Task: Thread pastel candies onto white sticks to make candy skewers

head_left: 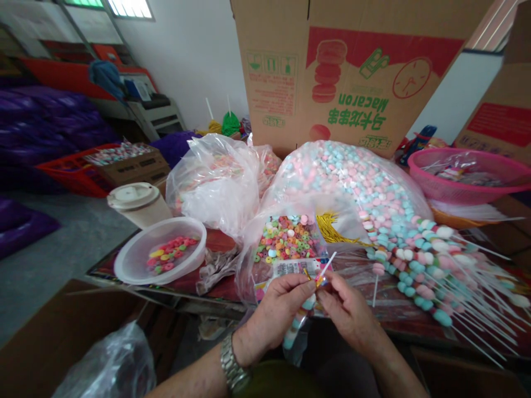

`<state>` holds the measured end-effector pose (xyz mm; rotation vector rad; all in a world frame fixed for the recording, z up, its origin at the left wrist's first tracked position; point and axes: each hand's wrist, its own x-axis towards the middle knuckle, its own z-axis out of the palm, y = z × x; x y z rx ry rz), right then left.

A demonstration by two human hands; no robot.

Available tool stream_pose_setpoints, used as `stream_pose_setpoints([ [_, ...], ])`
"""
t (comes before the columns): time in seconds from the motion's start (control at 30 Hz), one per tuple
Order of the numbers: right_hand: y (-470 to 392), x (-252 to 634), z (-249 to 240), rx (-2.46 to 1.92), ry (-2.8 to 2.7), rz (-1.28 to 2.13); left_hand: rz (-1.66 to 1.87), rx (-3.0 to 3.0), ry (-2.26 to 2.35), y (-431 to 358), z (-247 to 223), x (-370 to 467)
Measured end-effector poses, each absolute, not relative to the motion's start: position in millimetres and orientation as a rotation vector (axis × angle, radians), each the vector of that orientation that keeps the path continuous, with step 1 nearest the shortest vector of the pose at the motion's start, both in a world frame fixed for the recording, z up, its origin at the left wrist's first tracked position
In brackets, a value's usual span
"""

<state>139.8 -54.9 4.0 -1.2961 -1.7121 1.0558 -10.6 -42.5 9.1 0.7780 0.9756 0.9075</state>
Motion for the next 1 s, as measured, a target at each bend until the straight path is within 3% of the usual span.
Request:
stream_pose_setpoints([
  [0.17,-55.8,143.3,5.2,-1.137,-1.857,0.930,0.896,0.695,0.911,-44.9,9.7,-11.5],
  [0.43,-49.0,148.3,13.8,-0.884,-2.002,0.914,0.491,0.459,0.486,-37.3,2.3,-25.3],
  [0.63,-55.3,128.6,2.7,-1.093,-1.851,0.590,0.706,0.478,0.470,-33.7,-0.9,-25.0],
  [0.77,-53.5,127.6,5.6,-1.009,-2.014,0.444,0.785,0.525,0.582,-35.4,5.6,-26.4],
  [1.0,-53.5,126.4,17.1,-1.025,-2.004,0.769,0.861,0.631,0.762,-44.7,14.5,-25.0],
])
